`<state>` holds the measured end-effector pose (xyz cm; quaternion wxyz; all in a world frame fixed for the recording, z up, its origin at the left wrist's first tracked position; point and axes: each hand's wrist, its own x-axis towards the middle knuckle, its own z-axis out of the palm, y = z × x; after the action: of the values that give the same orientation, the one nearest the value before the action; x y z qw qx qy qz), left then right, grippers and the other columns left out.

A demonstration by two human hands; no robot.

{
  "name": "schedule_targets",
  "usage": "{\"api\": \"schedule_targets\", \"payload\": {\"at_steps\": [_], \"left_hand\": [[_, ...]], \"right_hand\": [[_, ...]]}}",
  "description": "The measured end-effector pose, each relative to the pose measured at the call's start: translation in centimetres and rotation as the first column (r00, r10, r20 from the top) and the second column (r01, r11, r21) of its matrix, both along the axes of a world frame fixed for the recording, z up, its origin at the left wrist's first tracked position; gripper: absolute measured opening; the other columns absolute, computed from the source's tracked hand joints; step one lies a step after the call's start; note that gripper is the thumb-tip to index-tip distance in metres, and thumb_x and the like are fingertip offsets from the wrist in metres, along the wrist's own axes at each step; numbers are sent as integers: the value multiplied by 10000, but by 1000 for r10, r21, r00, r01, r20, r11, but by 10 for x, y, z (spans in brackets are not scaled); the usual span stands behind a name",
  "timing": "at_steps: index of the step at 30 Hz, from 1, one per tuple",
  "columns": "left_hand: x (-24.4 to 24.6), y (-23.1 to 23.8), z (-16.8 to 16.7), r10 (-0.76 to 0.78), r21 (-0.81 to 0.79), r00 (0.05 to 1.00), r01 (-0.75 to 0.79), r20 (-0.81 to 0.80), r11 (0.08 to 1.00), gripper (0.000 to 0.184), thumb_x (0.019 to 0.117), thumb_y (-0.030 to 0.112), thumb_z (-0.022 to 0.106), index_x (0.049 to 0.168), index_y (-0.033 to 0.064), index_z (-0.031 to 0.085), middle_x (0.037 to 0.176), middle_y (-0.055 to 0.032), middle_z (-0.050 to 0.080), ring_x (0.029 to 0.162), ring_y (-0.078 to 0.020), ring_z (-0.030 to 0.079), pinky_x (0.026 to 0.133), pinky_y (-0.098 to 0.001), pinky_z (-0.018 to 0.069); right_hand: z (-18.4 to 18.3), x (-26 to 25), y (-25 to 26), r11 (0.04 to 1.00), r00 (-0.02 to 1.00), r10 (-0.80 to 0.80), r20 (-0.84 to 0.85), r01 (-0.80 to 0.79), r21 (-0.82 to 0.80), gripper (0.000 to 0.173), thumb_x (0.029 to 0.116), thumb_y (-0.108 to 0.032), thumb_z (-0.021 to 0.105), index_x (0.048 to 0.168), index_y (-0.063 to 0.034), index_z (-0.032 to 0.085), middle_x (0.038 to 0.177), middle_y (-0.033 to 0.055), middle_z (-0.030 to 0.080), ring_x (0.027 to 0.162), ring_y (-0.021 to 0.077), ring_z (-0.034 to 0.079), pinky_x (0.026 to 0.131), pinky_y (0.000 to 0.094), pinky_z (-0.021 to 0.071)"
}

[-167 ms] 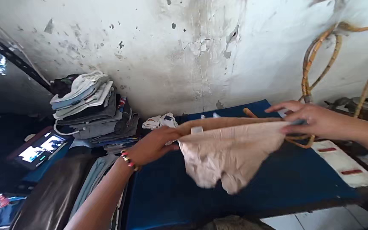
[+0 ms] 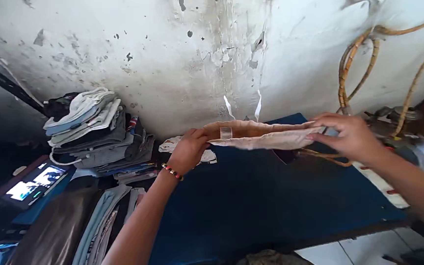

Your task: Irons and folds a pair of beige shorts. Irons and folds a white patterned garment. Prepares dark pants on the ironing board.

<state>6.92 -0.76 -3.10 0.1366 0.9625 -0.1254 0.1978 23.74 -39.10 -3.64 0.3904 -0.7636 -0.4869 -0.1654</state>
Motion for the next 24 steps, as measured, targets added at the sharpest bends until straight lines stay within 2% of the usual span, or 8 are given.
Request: {"api": "schedule_targets", "payload": {"at_steps": [3,7,10,11,13,17,21,24], "left_hand": [[2,5,-62,57,-345,997,-74,-59,936,326,980,139,644,1261,-18,693,1364,-201,622,1307,-378,544,1092,-549,438],[-22,-5,-166,214,-697,931,-364,-296,618,467,1034,202,471,1354,-120,580,1522,-320,431,1460,-424,368,1216,-506,286],[-47,-14,-222,392,-573,683,-730,-616,373,438,1081,178,488,1388,-131,533,1524,-345,415,1454,-458,367,1215,-523,272],[-56,-18,-234,471,-450,557,-831,-684,328,433,1065,176,537,1394,-105,543,1503,-336,451,1432,-473,396,1193,-552,300],[-76,-38,-249,567,-309,405,-914,-718,261,471,1025,178,608,1420,-65,528,1500,-319,456,1406,-476,428,1151,-575,363],[-117,-108,-264,415,-341,365,-931,-834,132,522,994,199,678,1375,-115,508,1313,-311,586,1189,-400,604,1034,-505,489],[-131,-151,-275,323,-312,311,-949,-894,50,502,968,193,722,1336,-96,539,1094,-244,703,999,-348,695,925,-509,541],[-122,-152,-272,330,-319,315,-947,-890,44,581,969,156,718,1417,-103,453,1092,-259,693,977,-357,690,926,-500,536]], "right_hand": [[-59,-34,15,999,1000,-1,-13,2,54,284,875,-143,689,1085,47,670,1045,137,708,973,181,695,900,373,582],[-171,-110,57,988,988,136,-75,-141,-66,248,867,-10,639,1086,-53,747,1019,157,729,958,322,706,856,502,564],[-220,-163,85,803,867,310,-391,-459,-381,250,913,-63,713,1159,-29,737,1132,224,708,1068,437,683,883,641,521],[-227,-169,90,702,799,253,-545,-539,-465,330,922,-107,740,1234,-3,709,1240,259,665,1166,479,620,946,686,450],[-237,-163,87,720,771,-25,-636,-427,-547,425,927,-168,739,1294,32,665,1355,285,607,1277,499,554,1042,702,397],[-257,-111,55,754,566,-568,-598,67,-653,561,971,-224,686,1414,79,524,1444,347,493,1339,522,486,1082,687,390],[-279,-94,42,707,404,-662,-632,56,-705,494,988,-278,694,1297,87,574,1215,308,628,1131,448,623,984,606,480],[-276,-88,52,719,401,-640,-656,12,-694,397,1006,-233,663,1243,83,623,1147,301,655,1103,455,625,977,644,450]]}}
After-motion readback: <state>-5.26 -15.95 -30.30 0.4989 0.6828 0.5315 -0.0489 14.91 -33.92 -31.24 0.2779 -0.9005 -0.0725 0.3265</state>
